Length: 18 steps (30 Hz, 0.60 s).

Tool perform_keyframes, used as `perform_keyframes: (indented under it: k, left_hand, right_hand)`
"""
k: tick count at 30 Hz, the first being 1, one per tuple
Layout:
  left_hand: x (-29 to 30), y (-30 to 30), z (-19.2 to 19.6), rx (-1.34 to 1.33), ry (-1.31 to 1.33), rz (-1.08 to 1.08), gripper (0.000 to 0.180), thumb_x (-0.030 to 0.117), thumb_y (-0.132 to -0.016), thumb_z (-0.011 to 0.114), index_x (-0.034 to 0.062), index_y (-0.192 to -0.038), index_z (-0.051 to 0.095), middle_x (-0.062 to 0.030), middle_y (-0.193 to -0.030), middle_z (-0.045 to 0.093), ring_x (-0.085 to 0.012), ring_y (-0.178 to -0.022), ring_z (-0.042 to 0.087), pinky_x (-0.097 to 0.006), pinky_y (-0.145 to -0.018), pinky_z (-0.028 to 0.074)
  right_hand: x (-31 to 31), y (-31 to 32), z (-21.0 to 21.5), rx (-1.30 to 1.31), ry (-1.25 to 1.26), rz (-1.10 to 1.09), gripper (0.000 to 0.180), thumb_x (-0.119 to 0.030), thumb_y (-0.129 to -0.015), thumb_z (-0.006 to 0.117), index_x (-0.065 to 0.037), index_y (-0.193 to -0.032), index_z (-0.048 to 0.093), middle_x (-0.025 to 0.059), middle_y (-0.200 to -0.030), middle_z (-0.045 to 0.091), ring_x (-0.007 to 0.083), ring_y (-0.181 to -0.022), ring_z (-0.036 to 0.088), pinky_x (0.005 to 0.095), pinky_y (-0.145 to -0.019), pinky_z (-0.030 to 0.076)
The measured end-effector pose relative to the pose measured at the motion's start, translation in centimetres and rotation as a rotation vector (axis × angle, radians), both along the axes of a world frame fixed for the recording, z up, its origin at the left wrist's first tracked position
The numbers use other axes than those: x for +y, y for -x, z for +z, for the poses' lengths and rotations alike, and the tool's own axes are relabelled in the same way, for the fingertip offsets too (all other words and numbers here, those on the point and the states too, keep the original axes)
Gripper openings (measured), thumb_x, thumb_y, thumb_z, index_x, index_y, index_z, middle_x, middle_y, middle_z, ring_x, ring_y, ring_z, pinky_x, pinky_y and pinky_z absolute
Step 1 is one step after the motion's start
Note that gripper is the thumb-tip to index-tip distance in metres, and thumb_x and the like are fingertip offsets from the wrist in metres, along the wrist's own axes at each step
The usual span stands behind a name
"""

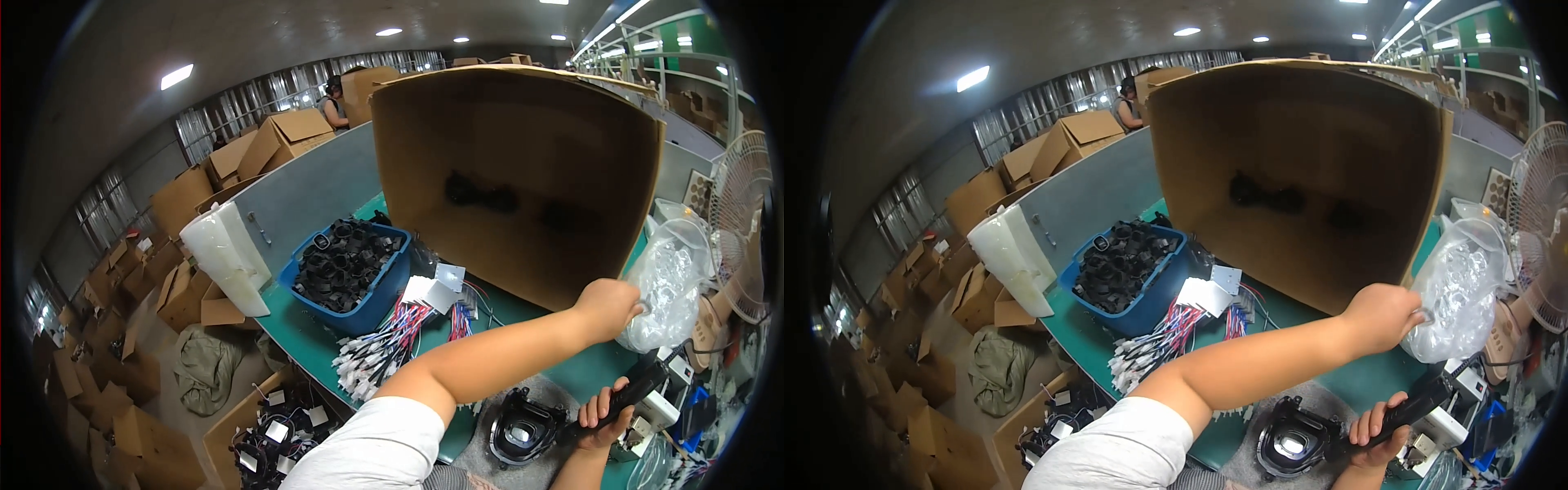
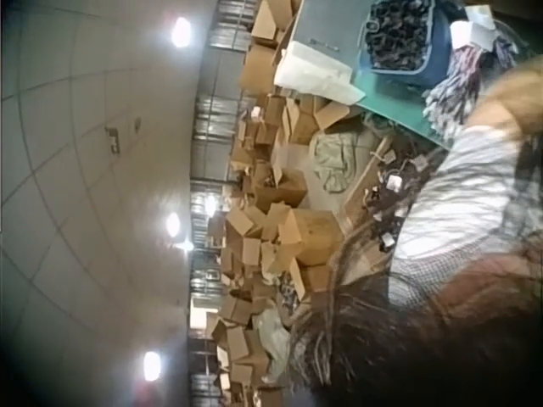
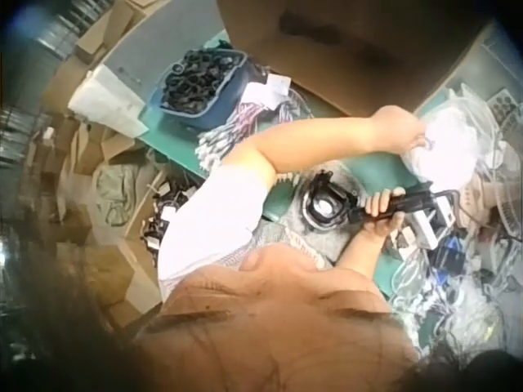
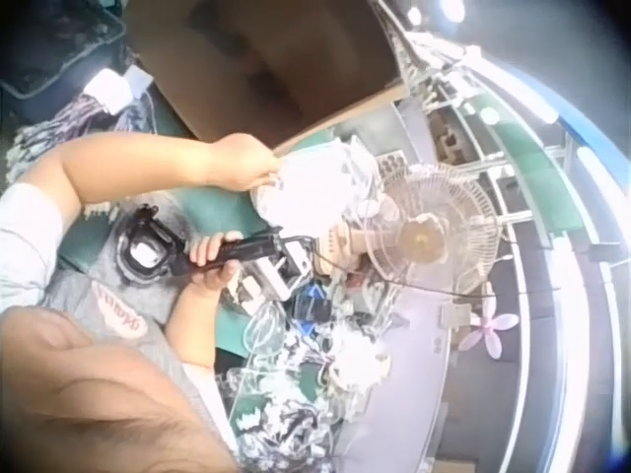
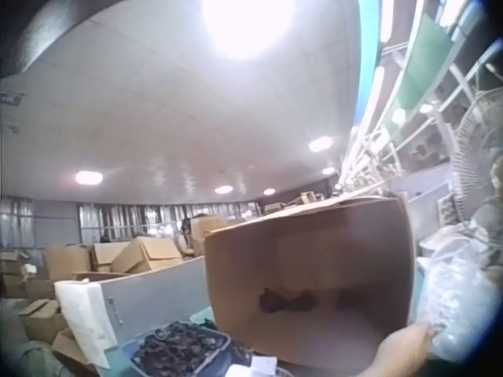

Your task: The person assembles a plastic housing by integrating a wiring harness and securing a circuit board with screws using an electric screwdriver.

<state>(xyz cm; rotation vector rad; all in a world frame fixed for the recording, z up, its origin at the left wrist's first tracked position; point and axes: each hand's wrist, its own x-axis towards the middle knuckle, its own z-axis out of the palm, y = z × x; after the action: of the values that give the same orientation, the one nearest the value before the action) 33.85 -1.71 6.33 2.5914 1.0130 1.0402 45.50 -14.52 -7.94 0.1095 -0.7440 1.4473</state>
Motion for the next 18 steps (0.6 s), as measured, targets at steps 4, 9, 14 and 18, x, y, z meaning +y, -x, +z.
perform_keyframes:
  k: [4, 9, 14, 18]
  left_hand:
    - [-3.3, 4.2, -1.1, -0.209, 0.045, -0.094, 0.020, 0.023, -0.088, 0.059, 0.0043, -0.088, 0.065, -0.0164, -0.080, 0.064, -0.0372, -0.081, 0.062, -0.045, -0.069, 0.049]
    - [-8.4, 7.8, -2.7, -0.311, 0.275, 0.022, 0.017, 0.021, -0.088, 0.060, 0.0049, -0.093, 0.063, -0.0145, -0.080, 0.065, -0.0350, -0.080, 0.063, -0.043, -0.068, 0.049]
    - [-9.3, 8.6, -3.9, -0.236, 0.207, 0.109, 0.018, 0.019, -0.086, 0.062, 0.0050, -0.090, 0.051, -0.0158, -0.074, 0.063, -0.0382, -0.073, 0.062, -0.048, -0.063, 0.047]
    - [-10.3, 8.0, -6.0, -0.214, 0.151, 0.081, 0.013, 0.016, -0.086, 0.059, 0.0057, -0.087, 0.051, -0.0147, -0.072, 0.062, -0.0376, -0.071, 0.061, -0.048, -0.060, 0.047]
  right_hand:
    - [-0.3, -0.4, -0.6, -0.019, 0.001, 0.007, 0.052, -0.039, -0.092, 0.062, -0.006, -0.125, 0.040, 0.0090, -0.091, 0.056, 0.0126, -0.050, 0.048, 0.0272, -0.044, 0.046]
    - [-0.1, -0.1, -0.9, -0.092, 0.064, -0.057, 0.058, -0.040, -0.088, 0.064, -0.003, -0.129, 0.045, 0.0265, -0.144, 0.037, 0.0151, -0.055, 0.057, 0.0253, -0.043, 0.050]
    - [-0.4, 0.4, -1.4, -0.236, 0.113, -0.055, 0.066, -0.043, -0.087, 0.065, 0.001, -0.131, 0.041, 0.0266, -0.147, 0.031, 0.0218, -0.069, 0.065, 0.0260, -0.043, 0.053]
    - [-0.6, 0.9, -1.1, -0.354, 0.059, -0.011, 0.071, -0.044, -0.088, 0.064, 0.007, -0.131, 0.039, 0.0249, -0.141, 0.040, 0.0244, -0.076, 0.066, 0.0257, -0.043, 0.054]
